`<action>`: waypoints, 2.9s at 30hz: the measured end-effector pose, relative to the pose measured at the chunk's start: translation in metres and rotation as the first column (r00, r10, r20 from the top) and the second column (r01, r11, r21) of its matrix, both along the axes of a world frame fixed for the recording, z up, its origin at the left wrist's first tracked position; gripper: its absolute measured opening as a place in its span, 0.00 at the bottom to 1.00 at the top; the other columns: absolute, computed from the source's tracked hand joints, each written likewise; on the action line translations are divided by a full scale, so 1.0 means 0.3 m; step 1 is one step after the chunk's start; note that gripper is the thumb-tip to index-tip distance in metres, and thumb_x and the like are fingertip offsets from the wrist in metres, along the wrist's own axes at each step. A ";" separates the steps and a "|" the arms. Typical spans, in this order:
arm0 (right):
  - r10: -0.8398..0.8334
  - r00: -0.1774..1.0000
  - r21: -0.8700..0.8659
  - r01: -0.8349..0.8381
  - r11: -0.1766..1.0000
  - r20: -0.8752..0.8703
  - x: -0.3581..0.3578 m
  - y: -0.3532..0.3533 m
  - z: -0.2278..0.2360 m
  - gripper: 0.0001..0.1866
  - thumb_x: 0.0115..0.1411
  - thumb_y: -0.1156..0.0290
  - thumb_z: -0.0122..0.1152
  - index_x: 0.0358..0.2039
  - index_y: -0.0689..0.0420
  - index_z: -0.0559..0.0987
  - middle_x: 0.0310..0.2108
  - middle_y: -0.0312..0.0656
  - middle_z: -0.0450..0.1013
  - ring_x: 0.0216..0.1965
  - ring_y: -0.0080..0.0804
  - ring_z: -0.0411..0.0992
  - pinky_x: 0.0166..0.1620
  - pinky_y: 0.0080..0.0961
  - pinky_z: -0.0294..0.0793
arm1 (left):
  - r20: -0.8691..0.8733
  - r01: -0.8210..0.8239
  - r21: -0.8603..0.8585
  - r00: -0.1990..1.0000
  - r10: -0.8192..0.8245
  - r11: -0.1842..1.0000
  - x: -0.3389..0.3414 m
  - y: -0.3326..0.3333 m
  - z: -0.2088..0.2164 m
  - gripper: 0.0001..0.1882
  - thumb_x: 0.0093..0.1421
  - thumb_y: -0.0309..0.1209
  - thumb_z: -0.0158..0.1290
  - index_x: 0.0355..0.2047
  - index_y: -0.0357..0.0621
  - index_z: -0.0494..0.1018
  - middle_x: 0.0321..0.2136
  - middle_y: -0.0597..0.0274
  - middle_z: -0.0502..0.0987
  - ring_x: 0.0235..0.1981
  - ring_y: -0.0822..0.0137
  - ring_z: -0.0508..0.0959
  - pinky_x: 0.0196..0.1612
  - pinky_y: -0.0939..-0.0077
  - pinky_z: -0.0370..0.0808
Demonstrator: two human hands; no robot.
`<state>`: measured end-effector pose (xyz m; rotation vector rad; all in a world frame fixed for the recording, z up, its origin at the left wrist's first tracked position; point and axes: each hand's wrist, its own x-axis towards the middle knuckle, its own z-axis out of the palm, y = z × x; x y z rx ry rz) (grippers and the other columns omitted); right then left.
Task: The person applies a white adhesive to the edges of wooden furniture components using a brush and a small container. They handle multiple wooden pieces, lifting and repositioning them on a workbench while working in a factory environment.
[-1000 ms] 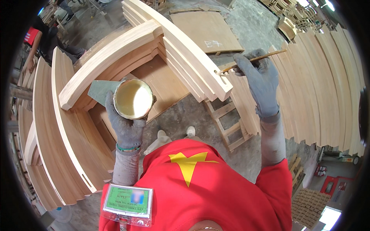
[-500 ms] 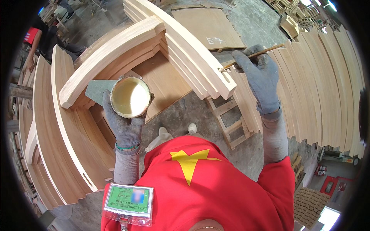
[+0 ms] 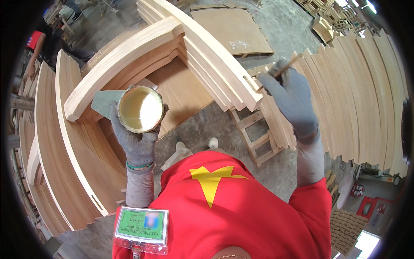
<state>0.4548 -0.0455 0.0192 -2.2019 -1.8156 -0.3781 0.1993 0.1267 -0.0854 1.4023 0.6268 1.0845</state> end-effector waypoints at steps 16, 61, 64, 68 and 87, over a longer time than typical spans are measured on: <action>-0.016 0.978 0.042 0.025 0.999 -0.208 0.028 0.086 -0.005 0.12 0.50 0.65 0.54 0.27 0.63 0.72 0.22 0.48 0.69 0.25 0.42 0.69 0.28 0.29 0.65 | 0.409 0.229 -0.431 0.912 -0.037 0.873 0.025 -0.005 0.069 0.24 0.62 0.45 0.36 0.52 0.42 0.60 0.46 0.43 0.67 0.47 0.50 0.69 0.49 0.56 0.70; -0.099 0.679 -0.087 0.053 0.995 -0.728 0.134 0.245 -0.350 0.35 0.49 0.50 0.58 0.48 0.67 0.66 0.41 0.54 0.70 0.41 0.45 0.70 0.44 0.33 0.68 | 0.607 0.019 -0.481 0.729 0.317 0.877 -0.001 0.712 -0.010 0.23 0.54 0.48 0.41 0.43 0.47 0.67 0.43 0.53 0.69 0.44 0.50 0.69 0.45 0.49 0.70; 0.165 0.521 0.240 0.079 0.967 -0.837 0.182 0.131 -0.345 0.29 0.59 0.56 0.48 0.54 0.63 0.61 0.48 0.49 0.66 0.44 0.34 0.68 0.46 0.27 0.67 | 0.668 0.274 -0.483 0.729 0.148 0.832 0.071 0.565 0.028 0.22 0.58 0.47 0.39 0.45 0.46 0.65 0.42 0.52 0.69 0.44 0.50 0.69 0.45 0.50 0.70; 0.148 0.388 0.293 0.347 0.891 -0.910 0.071 0.006 -0.094 0.21 0.64 0.64 0.40 0.52 0.65 0.64 0.46 0.45 0.67 0.40 0.27 0.67 0.46 0.21 0.67 | 0.431 0.261 -0.243 0.892 -0.137 0.934 0.107 0.245 0.034 0.24 0.61 0.47 0.36 0.49 0.43 0.61 0.46 0.52 0.67 0.47 0.52 0.69 0.48 0.50 0.68; 0.586 0.309 0.631 0.066 0.773 -0.749 -0.235 -0.014 0.036 0.07 0.42 0.86 0.57 0.25 0.66 0.73 0.24 0.50 0.73 0.25 0.37 0.73 0.28 0.27 0.74 | 0.274 0.124 0.196 0.946 -0.175 0.973 0.154 -0.144 0.154 0.27 0.59 0.36 0.46 0.55 0.38 0.53 0.48 0.53 0.68 0.47 0.58 0.71 0.52 0.66 0.66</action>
